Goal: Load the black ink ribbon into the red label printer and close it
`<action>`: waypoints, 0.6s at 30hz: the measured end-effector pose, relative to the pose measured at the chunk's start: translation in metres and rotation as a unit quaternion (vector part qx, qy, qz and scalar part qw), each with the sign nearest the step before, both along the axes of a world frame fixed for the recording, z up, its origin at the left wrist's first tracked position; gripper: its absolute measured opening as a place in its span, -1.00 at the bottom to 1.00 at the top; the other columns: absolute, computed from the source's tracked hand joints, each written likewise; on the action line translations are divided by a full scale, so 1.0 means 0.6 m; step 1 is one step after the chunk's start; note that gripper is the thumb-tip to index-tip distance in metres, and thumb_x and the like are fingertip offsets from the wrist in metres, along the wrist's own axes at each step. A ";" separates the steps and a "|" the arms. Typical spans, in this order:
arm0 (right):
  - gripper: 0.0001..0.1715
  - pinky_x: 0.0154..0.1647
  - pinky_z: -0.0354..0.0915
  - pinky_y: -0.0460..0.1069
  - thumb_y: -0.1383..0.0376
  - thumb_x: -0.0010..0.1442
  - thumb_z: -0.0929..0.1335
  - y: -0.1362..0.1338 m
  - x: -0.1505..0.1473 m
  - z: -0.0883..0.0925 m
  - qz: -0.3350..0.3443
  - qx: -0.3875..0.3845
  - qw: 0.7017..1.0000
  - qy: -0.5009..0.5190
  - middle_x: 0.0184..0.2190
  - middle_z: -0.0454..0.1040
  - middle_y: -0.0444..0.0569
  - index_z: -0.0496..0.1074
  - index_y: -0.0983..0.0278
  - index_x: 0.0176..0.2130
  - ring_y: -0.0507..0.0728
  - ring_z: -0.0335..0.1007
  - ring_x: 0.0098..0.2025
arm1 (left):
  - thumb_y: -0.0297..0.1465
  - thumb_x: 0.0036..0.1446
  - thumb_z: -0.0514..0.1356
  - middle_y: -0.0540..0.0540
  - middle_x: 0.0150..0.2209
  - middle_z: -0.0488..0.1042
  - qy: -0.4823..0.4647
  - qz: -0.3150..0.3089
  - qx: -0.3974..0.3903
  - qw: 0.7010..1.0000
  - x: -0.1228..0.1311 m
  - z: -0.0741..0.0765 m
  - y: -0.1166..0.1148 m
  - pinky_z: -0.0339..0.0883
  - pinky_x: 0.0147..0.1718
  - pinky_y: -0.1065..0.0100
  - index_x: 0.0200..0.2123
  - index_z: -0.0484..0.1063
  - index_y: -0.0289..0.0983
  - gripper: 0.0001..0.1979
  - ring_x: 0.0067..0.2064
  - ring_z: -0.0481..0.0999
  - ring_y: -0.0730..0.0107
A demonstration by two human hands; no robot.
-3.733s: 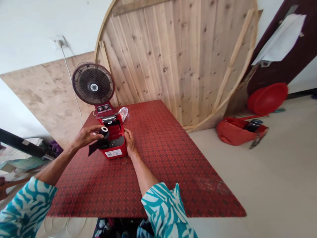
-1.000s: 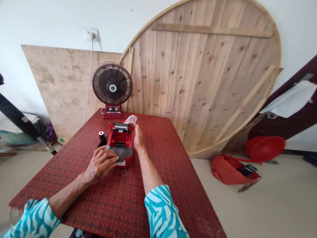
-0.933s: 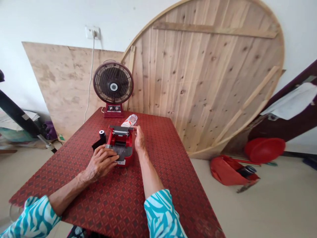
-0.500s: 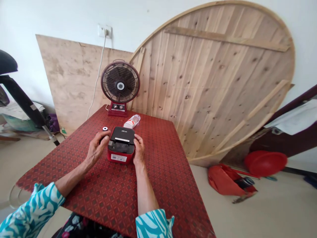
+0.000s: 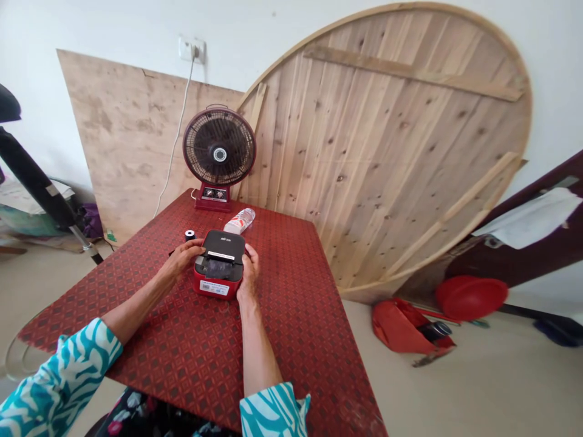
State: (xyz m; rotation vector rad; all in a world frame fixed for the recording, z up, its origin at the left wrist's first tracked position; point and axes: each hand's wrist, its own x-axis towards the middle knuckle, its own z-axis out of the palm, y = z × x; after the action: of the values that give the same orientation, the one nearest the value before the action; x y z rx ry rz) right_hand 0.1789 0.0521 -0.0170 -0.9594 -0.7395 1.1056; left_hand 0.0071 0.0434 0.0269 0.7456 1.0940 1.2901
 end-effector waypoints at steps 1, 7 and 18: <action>-0.41 -0.22 0.40 0.01 0.13 0.02 0.36 -0.001 0.001 0.000 0.002 0.002 1.000 -0.005 -0.16 0.59 -0.08 0.39 0.19 0.06 0.08 0.50 -0.27 | -0.39 -0.28 0.35 0.03 -0.51 0.51 0.001 -0.007 0.003 1.000 0.000 0.000 0.001 0.18 -0.54 0.43 -0.18 0.49 -0.32 -0.53 -0.56 0.40 0.47; -0.41 -0.21 0.39 0.01 0.13 0.03 0.35 -0.006 0.005 -0.001 0.005 0.010 1.000 -0.008 -0.11 0.57 -0.04 0.38 0.20 0.07 0.08 0.49 -0.26 | -0.38 -0.21 0.34 -0.03 -0.45 0.56 0.010 -0.023 0.025 0.999 0.004 -0.002 -0.006 0.26 -0.46 0.40 -0.08 0.49 -0.36 -0.47 -0.49 0.46 0.41; -0.48 0.11 0.26 0.09 -0.03 0.17 0.22 -0.017 -0.005 -0.041 -0.009 0.057 0.997 -0.048 -0.05 0.55 -0.09 0.44 0.16 -0.01 0.13 0.39 0.06 | -0.36 -0.12 0.32 -0.09 -0.24 0.61 -0.031 -0.097 0.065 0.993 -0.015 -0.017 -0.033 0.29 -0.29 0.38 0.14 0.42 -0.28 -0.34 -0.27 0.53 0.31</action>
State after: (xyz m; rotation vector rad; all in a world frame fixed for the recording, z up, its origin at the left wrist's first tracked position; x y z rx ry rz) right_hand 0.1758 0.0418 -0.0419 -0.9253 -0.8619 0.9957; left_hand -0.0018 0.0236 0.0165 0.8821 0.8714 1.2169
